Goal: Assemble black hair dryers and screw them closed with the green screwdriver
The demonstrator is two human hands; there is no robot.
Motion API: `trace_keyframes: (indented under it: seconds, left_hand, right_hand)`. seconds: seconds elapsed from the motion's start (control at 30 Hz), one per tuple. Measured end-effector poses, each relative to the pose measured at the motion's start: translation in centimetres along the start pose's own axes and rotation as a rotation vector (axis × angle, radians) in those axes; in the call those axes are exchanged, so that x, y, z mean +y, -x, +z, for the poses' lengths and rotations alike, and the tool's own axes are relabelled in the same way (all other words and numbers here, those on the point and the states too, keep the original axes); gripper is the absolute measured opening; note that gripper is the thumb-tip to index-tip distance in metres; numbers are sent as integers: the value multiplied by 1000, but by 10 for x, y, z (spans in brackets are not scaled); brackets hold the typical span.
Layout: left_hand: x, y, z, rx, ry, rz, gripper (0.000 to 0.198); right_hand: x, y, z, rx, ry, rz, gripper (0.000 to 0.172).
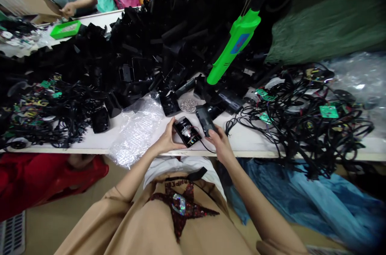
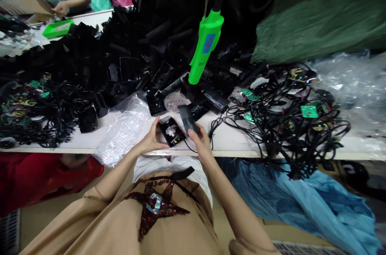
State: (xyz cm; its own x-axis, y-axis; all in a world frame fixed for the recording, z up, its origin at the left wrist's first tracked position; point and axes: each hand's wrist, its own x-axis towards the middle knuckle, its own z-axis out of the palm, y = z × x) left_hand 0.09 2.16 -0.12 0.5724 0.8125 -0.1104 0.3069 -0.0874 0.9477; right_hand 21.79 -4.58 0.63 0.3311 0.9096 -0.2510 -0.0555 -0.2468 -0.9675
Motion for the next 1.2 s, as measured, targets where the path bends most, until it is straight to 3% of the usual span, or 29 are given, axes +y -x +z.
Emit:
trace_keyframes:
  seconds: [0.1,0.2,0.33,0.5,0.6,0.7,0.8,0.9,1.03,1.2]
  left_hand:
    - [5,7,0,31,-158,70,121]
    - [14,11,3,7,-361,179,113]
    - [23,8,6,-14,-524,265,100]
    - [18,9,12,36,-470,292,80]
    - [9,17,18,148,-374,344,68]
    - [1,23,22,179,-337,366,60]
    - [-1,23,22,145,-349,329,55]
    - [2,20,21,92,-342,270,49]
    - [6,18,19,40,-327,228,39]
    - [4,20,20,19,-411,292,34]
  right_hand:
    - [-11,-5,-20,96,230,-176,63]
    - [-20,-10,-36,194,659,-369,70]
    - [-16,-21,-44,199,1005,-490,67]
    - [-1,-20,-47,171,1046,-603,64]
    - [0,-1,-37,136,970,-678,43]
    - [-2,19,-17,-115,920,-759,28]
    - [-4,23,3,-366,955,-816,33]
    - [-5,12,13,-484,1018,-821,35]
    - [-3,-1,13,-492,1005,-797,30]
    - [0,-2,9,-429,1007,-827,29]
